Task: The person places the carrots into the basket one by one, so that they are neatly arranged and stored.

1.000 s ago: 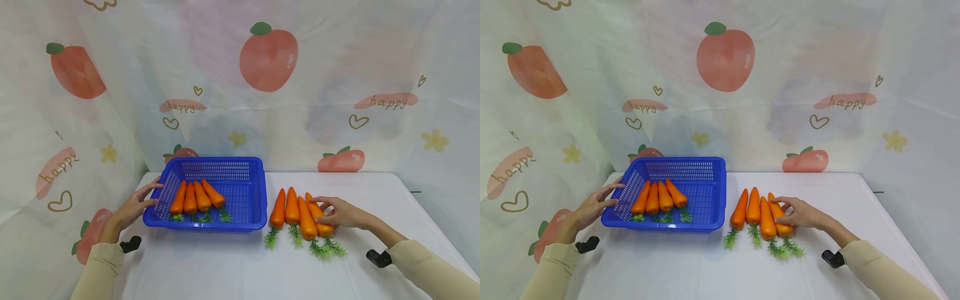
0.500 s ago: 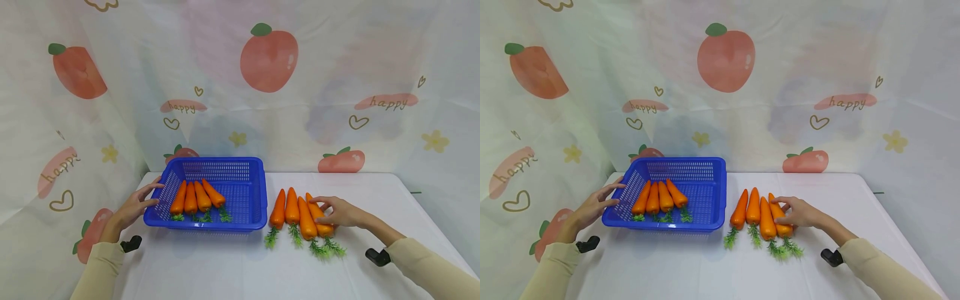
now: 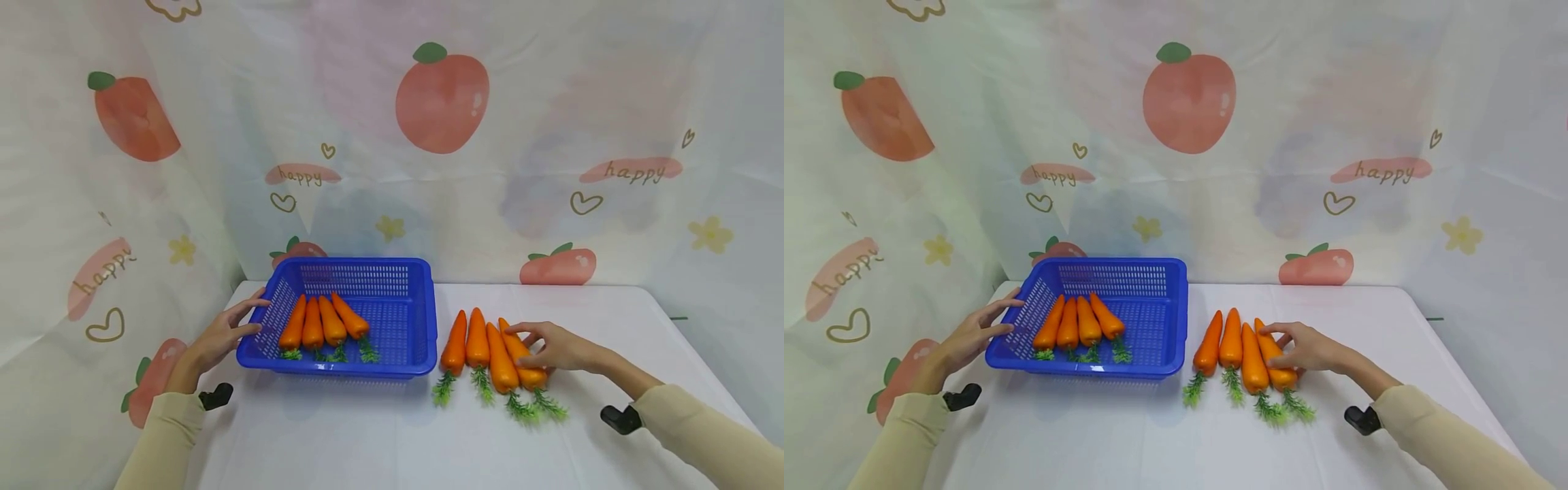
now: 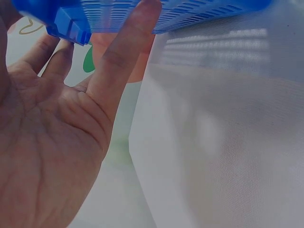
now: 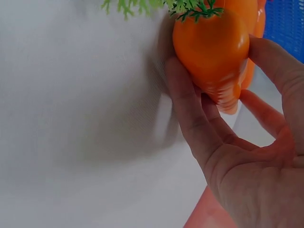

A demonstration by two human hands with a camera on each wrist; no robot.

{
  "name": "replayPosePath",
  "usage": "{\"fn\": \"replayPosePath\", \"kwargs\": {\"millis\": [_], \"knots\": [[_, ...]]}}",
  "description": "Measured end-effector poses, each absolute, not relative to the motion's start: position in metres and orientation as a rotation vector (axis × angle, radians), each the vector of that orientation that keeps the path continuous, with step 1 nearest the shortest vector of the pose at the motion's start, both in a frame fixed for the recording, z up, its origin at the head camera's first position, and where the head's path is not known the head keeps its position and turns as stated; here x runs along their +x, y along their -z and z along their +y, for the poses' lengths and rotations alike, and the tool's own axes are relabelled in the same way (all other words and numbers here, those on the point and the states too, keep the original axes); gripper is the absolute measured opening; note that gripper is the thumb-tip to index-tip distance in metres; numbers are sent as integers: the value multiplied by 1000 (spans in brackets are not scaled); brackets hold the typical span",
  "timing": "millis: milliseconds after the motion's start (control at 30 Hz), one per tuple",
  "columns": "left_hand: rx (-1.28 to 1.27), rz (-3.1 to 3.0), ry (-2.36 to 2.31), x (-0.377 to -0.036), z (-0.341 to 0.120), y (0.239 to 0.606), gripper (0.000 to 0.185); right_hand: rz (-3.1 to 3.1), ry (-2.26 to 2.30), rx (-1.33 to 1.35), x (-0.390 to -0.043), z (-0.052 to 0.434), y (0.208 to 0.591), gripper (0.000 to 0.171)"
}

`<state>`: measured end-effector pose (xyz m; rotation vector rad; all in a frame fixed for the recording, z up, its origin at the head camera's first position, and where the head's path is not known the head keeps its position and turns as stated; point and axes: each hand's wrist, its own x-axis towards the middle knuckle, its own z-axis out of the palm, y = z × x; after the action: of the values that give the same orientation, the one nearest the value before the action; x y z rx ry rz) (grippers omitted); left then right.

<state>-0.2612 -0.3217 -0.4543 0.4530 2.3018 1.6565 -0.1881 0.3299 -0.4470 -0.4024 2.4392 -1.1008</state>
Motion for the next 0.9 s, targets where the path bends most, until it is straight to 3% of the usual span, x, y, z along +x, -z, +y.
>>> {"fn": "replayPosePath", "kwargs": {"millis": [900], "knots": [[457, 2303, -1655, -261, -322, 455, 54, 2565, 1070, -514, -204, 326, 363, 73]]}}
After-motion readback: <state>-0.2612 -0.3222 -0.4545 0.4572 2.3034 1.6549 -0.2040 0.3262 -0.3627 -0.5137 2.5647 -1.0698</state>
